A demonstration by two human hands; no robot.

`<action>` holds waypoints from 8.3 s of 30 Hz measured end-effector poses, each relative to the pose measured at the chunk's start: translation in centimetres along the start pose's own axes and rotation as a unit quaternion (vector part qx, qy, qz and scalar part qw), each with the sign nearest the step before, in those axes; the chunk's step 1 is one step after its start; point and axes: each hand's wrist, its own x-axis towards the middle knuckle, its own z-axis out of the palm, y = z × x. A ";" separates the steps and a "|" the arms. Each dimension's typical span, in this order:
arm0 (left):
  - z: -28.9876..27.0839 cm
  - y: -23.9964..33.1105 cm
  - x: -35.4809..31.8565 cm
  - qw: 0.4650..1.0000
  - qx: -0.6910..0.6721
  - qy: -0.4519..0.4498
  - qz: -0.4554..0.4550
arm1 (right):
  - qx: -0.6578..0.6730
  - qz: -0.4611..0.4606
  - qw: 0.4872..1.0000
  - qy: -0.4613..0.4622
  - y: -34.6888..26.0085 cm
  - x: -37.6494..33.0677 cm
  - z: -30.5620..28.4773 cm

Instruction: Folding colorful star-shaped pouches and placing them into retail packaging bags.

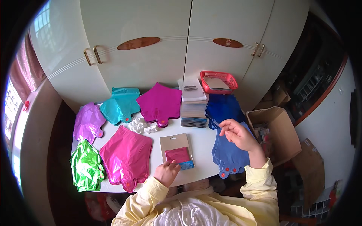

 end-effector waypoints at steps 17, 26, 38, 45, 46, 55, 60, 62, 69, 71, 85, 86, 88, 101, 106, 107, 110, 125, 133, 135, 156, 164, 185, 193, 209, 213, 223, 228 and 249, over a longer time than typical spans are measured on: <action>0.3 -0.2 0.1 1.000 0.000 -0.003 0.000 | 0.181 0.094 0.979 0.025 0.9 1.8 3.6; 0.5 -0.7 0.3 1.000 0.022 0.006 0.019 | -0.073 -0.121 0.980 0.140 3.0 -1.9 7.3; 0.7 -0.3 0.6 0.996 0.059 0.045 0.046 | -0.252 -0.292 0.918 -0.087 10.3 -8.7 14.5; 0.3 -0.1 0.5 0.998 0.043 0.016 0.031 | -0.369 -0.276 0.883 -0.092 12.2 -8.2 15.7; 0.3 -0.1 0.5 0.999 0.038 0.013 0.028 | -0.392 -0.260 0.877 -0.096 12.2 -8.3 15.8; 0.5 0.1 0.0 0.999 0.035 0.006 0.021 | -0.497 -0.197 0.842 -0.064 11.7 -8.0 15.6; 0.8 -0.3 0.1 0.999 0.034 0.015 0.039 | -0.496 -0.145 0.854 -0.065 12.0 -7.5 15.2; 0.7 -0.4 0.1 0.998 0.036 0.009 0.043 | -0.453 -0.177 0.870 -0.074 11.3 -6.9 14.2; 0.7 -0.7 0.2 0.999 0.012 -0.017 0.039 | -0.422 -0.200 0.881 -0.072 11.7 -7.2 12.6; 0.9 -0.8 0.2 0.999 0.003 -0.014 0.038 | -0.440 -0.199 0.875 -0.038 11.9 -6.7 12.6; 0.6 -1.3 0.4 0.998 -0.003 -0.013 0.059 | -0.388 -0.195 0.900 0.026 14.0 -3.4 11.9; 0.6 -1.3 0.5 0.998 -0.006 -0.014 0.058 | -0.381 -0.197 0.903 0.030 14.1 -3.4 11.8; 0.4 -1.3 0.5 0.998 -0.010 -0.018 0.056 | -0.366 -0.195 0.909 0.033 14.1 -3.3 11.8; 0.5 0.3 0.2 0.998 -0.028 0.045 0.041 | -0.343 -0.196 0.918 0.031 14.2 -2.8 11.4; 1.2 2.3 -0.2 0.996 -0.043 0.056 0.052 | -0.349 -0.209 0.913 0.013 14.2 -2.6 11.1; 1.5 2.6 -0.4 0.996 -0.047 0.060 0.047 | -0.346 -0.211 0.914 0.007 14.0 -2.7 11.1; 1.9 3.4 -0.2 0.996 -0.050 0.072 0.028 | -0.349 -0.213 0.913 0.005 13.5 -2.8 11.0; 3.6 5.2 1.2 0.991 -0.096 0.043 -0.087 | -0.339 -0.203 0.918 0.020 14.3 -3.1 11.2; 3.5 5.5 1.2 0.993 -0.092 0.035 -0.070 | -0.334 -0.196 0.922 0.000 13.5 -3.3 10.9; 3.6 5.6 1.1 0.993 -0.090 0.043 -0.070 | -0.336 -0.198 0.921 -0.003 13.4 -3.4 10.9; 2.2 4.3 1.1 0.977 -0.184 0.085 -0.069 | -0.392 -0.181 0.901 -0.035 13.5 -4.1 10.4; 4.1 5.9 1.7 0.975 -0.180 0.114 -0.058 | -0.356 -0.167 0.919 -0.032 13.7 -4.3 10.5; -4.8 -0.1 -8.0 0.516 -0.743 0.377 -0.198 | -0.387 -0.164 0.902 -0.099 12.2 -6.4 10.6; -5.3 1.2 -7.9 0.989 -0.085 -0.018 -0.121 | -0.388 -0.180 0.898 -0.103 12.3 -6.5 10.9; -1.2 0.7 -5.8 0.986 -0.111 0.094 -0.081 | -0.397 -0.233 0.887 -0.033 13.1 -6.4 11.7; -0.9 0.8 -5.2 0.973 -0.154 0.108 -0.136 | -0.377 -0.230 0.897 0.017 12.9 -6.0 12.3; -0.4 1.5 -4.7 0.955 -0.143 0.049 -0.255 | -0.329 -0.165 0.929 0.025 12.4 -5.1 13.0; -1.0 2.2 -4.1 0.944 -0.054 0.070 -0.319 | -0.317 -0.139 0.938 0.023 12.9 -5.7 13.5; 0.4 2.6 -3.8 0.673 -0.661 0.160 -0.291 | 0.262 0.107 0.956 0.077 11.5 -6.6 14.4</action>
